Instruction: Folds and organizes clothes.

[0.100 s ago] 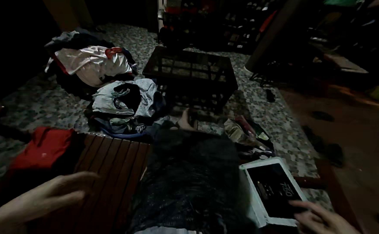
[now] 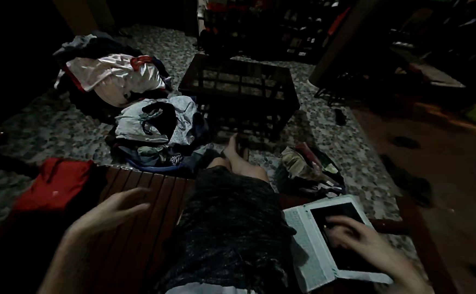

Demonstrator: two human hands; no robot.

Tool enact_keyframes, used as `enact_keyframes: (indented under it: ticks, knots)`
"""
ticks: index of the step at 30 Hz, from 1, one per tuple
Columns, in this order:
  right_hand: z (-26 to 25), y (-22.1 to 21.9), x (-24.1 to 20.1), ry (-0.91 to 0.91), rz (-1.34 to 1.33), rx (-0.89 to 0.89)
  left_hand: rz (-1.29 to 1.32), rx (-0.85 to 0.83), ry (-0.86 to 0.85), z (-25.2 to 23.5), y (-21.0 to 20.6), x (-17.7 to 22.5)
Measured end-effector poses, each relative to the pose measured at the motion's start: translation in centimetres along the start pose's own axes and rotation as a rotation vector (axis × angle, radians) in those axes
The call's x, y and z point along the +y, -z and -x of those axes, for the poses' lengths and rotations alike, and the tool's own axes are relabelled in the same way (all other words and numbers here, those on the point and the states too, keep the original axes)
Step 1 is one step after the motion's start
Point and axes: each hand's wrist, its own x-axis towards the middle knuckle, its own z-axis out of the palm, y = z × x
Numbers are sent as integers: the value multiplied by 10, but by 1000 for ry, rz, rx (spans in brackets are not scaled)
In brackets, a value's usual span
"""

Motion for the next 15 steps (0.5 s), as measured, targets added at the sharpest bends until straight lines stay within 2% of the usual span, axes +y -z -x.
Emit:
enact_keyframes:
  ticks: [4, 6, 8, 11, 13, 15]
  knots:
    - [-152, -60, 13, 159, -66, -38, 76, 34, -180, -152, -80, 8]
    - [-205, -86, 23, 77, -115, -69, 54, 17, -229, -216, -114, -2]
    - [-225, -100, 21, -33, -92, -130, -18, -7, -201, -253, -124, -11]
    - [-210, -88, 12, -37, 50, -136, -205, -41, -225, -256, -89, 1]
    - [-183, -70, 12, 91, 100, -135, -267, 43, -340, -239, -56, 16]
    - [-160, -35, 1, 249, 60, -49, -355, 177, -507, -222, -11, 45]
